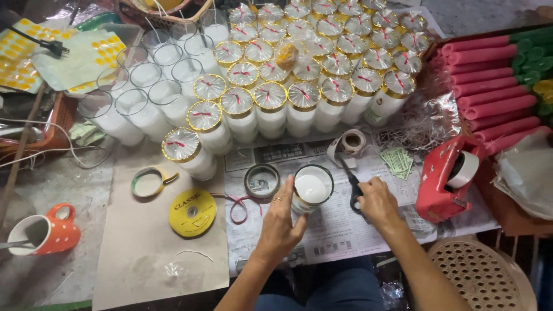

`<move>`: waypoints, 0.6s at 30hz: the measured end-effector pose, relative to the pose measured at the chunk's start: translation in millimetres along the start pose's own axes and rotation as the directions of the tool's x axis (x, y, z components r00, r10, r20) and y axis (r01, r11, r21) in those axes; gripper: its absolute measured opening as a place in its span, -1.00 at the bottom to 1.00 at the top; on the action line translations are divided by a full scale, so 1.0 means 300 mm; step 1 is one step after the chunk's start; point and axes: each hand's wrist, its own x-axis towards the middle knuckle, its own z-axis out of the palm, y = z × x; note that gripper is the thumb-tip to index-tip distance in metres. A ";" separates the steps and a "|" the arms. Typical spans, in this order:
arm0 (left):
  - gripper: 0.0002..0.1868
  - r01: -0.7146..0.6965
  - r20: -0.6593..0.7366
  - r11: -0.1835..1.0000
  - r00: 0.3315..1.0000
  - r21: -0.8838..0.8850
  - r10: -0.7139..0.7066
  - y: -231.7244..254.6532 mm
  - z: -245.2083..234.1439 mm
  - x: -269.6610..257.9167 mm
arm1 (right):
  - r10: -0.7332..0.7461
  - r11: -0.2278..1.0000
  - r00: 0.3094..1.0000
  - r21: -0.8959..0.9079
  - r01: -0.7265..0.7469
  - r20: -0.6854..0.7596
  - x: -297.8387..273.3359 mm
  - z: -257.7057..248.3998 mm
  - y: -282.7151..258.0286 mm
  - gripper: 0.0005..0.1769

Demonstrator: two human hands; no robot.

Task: Applying decorative gold tape and labels to the rims of glass candle jars

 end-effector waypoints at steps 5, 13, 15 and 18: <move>0.08 0.030 0.103 0.979 0.995 -0.204 -0.009 -0.075 -0.023 0.078 | -0.158 0.930 0.928 0.266 0.254 -0.337 -0.213 -0.062 0.066 -0.56; 0.01 0.016 0.015 0.958 1.000 -0.285 -0.012 -0.074 0.096 0.114 | 0.396 0.855 0.547 0.513 0.072 -0.737 -0.360 -0.131 0.464 -0.85; 0.07 -0.008 -0.388 0.999 0.921 0.036 0.021 -0.094 0.209 0.079 | 0.652 0.543 0.664 0.836 -0.073 -0.366 -0.278 -0.110 0.581 -0.76; 0.22 0.052 -0.430 0.999 0.902 0.007 -0.044 -0.065 0.262 0.064 | 0.695 0.292 0.718 0.925 -0.243 -0.030 -0.164 -0.110 0.643 -0.63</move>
